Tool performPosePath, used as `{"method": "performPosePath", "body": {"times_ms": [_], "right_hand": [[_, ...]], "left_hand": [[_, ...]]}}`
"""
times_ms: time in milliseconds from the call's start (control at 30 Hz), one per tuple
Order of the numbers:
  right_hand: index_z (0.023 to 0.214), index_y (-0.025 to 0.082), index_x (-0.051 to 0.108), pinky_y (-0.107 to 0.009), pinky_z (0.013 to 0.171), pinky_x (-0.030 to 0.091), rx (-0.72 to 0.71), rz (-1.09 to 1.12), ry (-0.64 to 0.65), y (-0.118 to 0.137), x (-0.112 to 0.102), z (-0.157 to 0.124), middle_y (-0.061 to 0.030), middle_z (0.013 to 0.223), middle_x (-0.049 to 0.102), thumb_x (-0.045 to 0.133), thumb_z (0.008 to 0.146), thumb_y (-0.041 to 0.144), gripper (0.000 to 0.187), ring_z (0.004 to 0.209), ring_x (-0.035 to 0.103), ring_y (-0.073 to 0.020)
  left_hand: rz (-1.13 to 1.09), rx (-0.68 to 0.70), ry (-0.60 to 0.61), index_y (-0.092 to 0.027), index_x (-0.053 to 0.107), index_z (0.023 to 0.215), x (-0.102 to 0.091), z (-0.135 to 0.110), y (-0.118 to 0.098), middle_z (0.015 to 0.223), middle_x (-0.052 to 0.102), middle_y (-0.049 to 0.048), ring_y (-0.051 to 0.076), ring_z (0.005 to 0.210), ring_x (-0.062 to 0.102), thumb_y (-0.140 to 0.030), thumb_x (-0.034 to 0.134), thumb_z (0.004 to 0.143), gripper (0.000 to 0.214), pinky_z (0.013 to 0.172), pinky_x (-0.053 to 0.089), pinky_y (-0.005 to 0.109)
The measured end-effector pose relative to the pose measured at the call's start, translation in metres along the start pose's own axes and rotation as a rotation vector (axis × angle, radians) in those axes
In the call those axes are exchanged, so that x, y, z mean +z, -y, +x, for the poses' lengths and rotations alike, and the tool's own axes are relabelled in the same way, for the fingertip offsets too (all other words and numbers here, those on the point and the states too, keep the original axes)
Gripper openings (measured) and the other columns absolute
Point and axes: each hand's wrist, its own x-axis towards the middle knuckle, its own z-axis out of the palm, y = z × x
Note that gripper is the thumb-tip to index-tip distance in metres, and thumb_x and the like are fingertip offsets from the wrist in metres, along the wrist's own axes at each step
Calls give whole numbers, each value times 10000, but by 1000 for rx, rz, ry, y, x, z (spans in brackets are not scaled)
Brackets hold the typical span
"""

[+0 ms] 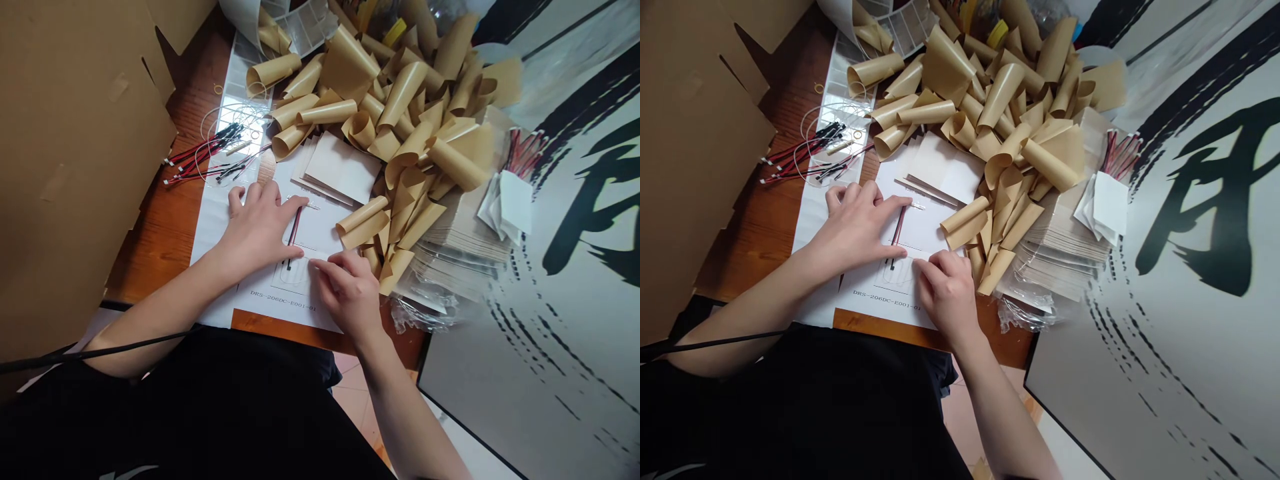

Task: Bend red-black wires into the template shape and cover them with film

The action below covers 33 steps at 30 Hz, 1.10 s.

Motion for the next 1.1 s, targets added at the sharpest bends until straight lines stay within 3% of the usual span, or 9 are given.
{"method": "performPosePath", "body": {"times_ms": [267, 433, 700, 933, 1100], "right_hand": [[1115, 205, 701, -348, 724, 494, 135, 129, -16, 4, -2, 1, -47, 850, 622, 549, 941, 177, 234, 776, 612, -194], [1096, 199, 694, -344, 712, 486, 162, 123, -5, 2, -4, 2, -44, 817, 646, 562, 939, 195, 205, 774, 598, -207], [1073, 183, 703, -332, 707, 476, 191, 198, -12, 4, -5, 2, -50, 831, 667, 553, 945, 181, 197, 783, 605, -204], [1030, 234, 736, -332, 730, 491, 162, 458, 52, 1, -15, 2, -30, 857, 681, 428, 849, -2, 428, 820, 622, -188], [1098, 242, 736, -348, 742, 522, 44, 373, 36, -7, -12, 3, -49, 927, 719, 480, 894, 22, 394, 848, 646, -195]], "left_hand": [[-6, 22, 10, -306, 492, 1456, -2, -2, 2, 1220, 500, 138, 367, 1179, 433, -564, 740, 780, 765, 1072, 220, 568], [-13, 18, 2, -293, 492, 1456, -1, -3, 0, 1245, 497, 149, 382, 1204, 419, -603, 683, 820, 733, 1083, 202, 573], [12, -22, -35, -271, 498, 1432, 4, -4, -8, 1284, 479, 163, 392, 1222, 418, -585, 759, 753, 792, 1078, 217, 576], [-10, -48, -46, -279, 524, 1396, 7, -2, -8, 1264, 478, 144, 376, 1203, 432, -549, 790, 714, 780, 1085, 218, 569], [-1, -46, -64, -277, 532, 1385, 8, -2, -8, 1253, 487, 145, 369, 1193, 441, -565, 788, 705, 782, 1078, 231, 570]]}}
